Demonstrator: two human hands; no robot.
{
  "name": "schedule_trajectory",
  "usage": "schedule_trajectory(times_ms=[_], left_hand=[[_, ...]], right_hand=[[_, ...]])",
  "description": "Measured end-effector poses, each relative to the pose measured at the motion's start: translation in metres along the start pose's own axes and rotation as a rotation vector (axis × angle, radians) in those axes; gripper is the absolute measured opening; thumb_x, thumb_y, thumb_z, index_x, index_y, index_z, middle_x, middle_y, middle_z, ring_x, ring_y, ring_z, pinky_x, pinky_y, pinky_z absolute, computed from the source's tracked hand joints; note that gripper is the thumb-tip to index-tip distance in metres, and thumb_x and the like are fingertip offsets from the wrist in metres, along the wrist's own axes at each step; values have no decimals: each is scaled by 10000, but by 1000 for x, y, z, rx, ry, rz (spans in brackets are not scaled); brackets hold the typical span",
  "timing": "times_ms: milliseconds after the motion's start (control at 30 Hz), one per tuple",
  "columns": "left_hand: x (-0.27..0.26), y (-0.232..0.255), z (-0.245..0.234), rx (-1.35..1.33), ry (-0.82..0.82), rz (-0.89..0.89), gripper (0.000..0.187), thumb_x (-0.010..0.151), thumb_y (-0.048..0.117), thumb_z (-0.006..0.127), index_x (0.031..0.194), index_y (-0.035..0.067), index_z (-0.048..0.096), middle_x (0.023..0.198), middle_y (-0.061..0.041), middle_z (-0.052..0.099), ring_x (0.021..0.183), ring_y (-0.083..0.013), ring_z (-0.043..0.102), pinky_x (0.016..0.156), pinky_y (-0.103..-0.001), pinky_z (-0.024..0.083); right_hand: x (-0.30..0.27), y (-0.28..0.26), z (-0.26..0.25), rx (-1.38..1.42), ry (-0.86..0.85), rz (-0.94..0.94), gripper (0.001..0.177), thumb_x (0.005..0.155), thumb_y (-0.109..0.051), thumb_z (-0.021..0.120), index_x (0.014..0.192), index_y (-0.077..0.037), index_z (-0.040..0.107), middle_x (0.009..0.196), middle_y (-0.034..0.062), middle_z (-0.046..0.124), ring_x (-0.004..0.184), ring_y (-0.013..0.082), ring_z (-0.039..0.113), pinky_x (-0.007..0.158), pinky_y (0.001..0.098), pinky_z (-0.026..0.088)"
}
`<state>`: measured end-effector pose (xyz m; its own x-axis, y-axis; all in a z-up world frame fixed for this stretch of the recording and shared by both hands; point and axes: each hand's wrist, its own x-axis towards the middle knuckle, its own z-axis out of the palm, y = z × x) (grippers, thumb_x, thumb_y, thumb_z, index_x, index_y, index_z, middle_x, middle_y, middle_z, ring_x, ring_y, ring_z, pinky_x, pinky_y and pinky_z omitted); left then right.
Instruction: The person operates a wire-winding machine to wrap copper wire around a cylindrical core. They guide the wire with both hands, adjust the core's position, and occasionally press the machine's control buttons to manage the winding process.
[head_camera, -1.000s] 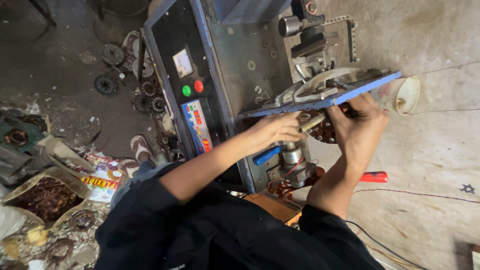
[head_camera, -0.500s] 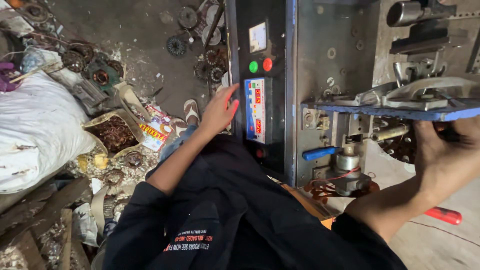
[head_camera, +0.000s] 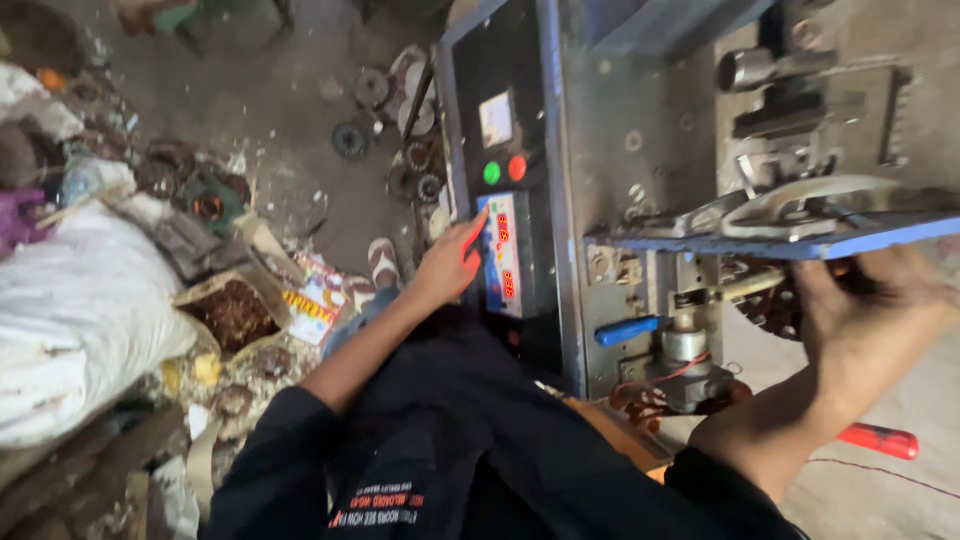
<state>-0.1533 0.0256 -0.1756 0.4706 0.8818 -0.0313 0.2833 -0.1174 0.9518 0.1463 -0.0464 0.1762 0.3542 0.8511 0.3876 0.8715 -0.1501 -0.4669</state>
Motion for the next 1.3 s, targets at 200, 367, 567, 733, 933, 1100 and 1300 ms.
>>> schedule_trajectory(times_ms=[200,367,567,733,933,1100,1300], left_hand=[[2,4,-7,73,-25,-52,671,877,42,561,1535,116,455,1322,-189,625,1224,-385,589,1042,-458,486],[10,41,-33,131,138,-8,543,883,99,624,1421,115,553,1299,-169,645,1180,-377,601,986,-457,497],[18,131,-52,-150,33,5,307,960,162,621,1256,118,689,1172,-96,742,900,-230,735,814,-359,577],[12,193,-35,-490,-374,85,279,1012,191,612,1213,52,745,1091,-85,806,980,-157,763,880,-313,588],[28,217,36,-1074,-711,5,597,1060,297,499,1564,32,320,1529,-127,486,1297,-185,588,1074,-363,493],[52,216,121,-1346,-548,-249,588,1093,336,548,1502,-59,396,1472,-161,496,1372,-196,541,1160,-429,479],[115,183,207,-1640,-636,-269,462,997,248,708,1402,64,586,1383,-71,622,1296,-202,575,1119,-418,479]], right_hand=[[0,-17,-5,-79,0,-9,219,937,7,819,1144,9,749,1051,99,733,881,179,652,829,295,500],[15,-35,4,-90,-47,-72,230,926,-15,829,1147,-10,762,1050,107,735,884,195,672,829,304,510],[7,-41,-3,-159,-49,-39,245,914,-43,841,1150,-32,778,1050,116,739,887,213,696,829,314,522],[9,-45,-2,-136,-45,-73,274,893,-50,839,1161,-59,785,1111,112,752,950,235,711,861,322,537],[11,-48,-2,-157,-65,-70,268,890,-41,830,1154,-67,789,1074,108,752,920,230,707,835,321,533],[13,-50,-1,-117,-57,-42,264,885,-43,826,1145,-65,780,1052,109,746,888,227,712,808,321,534],[14,-55,-2,-125,-58,-67,264,879,-36,808,1140,-60,777,1066,113,748,906,230,719,816,321,538]])
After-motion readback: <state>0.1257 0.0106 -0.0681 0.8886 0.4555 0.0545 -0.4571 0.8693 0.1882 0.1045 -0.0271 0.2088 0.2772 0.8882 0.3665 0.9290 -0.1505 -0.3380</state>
